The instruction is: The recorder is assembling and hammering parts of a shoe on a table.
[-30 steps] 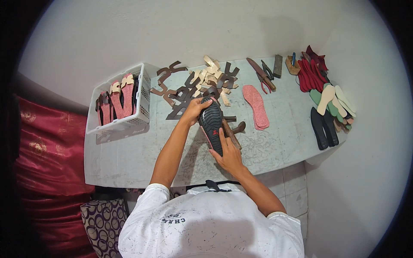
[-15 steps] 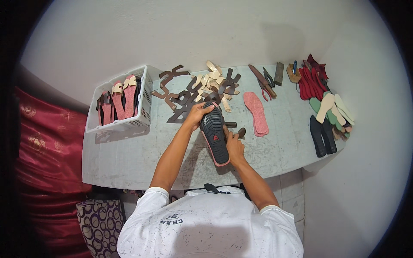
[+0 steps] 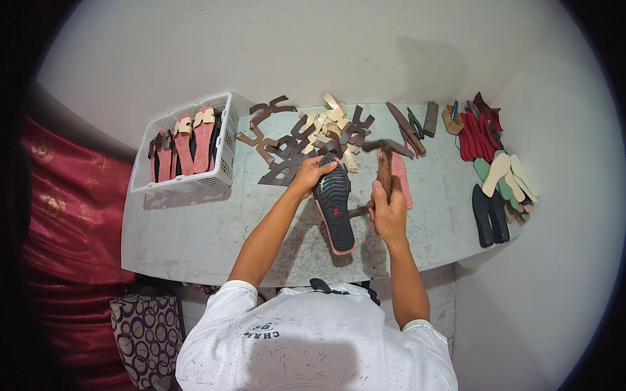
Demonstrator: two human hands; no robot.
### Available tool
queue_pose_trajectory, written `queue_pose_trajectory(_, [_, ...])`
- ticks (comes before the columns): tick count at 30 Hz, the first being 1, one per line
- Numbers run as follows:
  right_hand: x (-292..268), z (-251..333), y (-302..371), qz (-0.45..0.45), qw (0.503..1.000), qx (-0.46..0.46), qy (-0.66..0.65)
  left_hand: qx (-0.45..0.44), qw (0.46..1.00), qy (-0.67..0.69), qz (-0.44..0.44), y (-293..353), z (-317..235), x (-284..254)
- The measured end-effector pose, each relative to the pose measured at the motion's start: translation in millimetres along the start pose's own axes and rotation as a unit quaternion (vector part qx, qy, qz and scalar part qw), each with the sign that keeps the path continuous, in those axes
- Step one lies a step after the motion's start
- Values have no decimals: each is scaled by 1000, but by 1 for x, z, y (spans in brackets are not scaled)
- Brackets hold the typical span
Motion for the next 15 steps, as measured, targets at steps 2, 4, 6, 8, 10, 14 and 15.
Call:
queue_pose_trajectory(2, [10, 26, 8, -10, 996, -93, 14, 8, 1000, -7, 5, -3, 2, 1])
queue_pose_trajectory(4, [17, 31, 19, 9, 966, -253, 51, 38, 999, -35, 1, -1, 0, -2])
queue_pose_trajectory(6, [18, -9, 37, 13, 947, -279, 158, 54, 998, -39, 5, -2, 0, 3])
queue_pose_trajectory(8, [32, -26, 50, 79, 947, -200, 240, 70, 997, -42, 2, -1, -1, 3])
queue_pose_trajectory(10, [40, -32, 54, 86, 960, -99, 247, 64, 996, -55, 1, 1, -1, 6])
queue_pose_trajectory(14, [38, -15, 37, 102, 967, -52, 230, 68, 997, -24, 14, 0, 0, 1])
queue_pose_trajectory(15, [37, -10, 37, 103, 966, -54, 230, 70, 997, -23, 13, -1, 0, 2])
Point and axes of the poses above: each hand's wrist, its own y-axis away from the middle knuckle, its own x-axis out of the palm, z = x × y, the point moved 4 cm from there along -y, towards the middle knuckle, and after that the axes turned 12 degrees about -x, right-handed, at the moved point
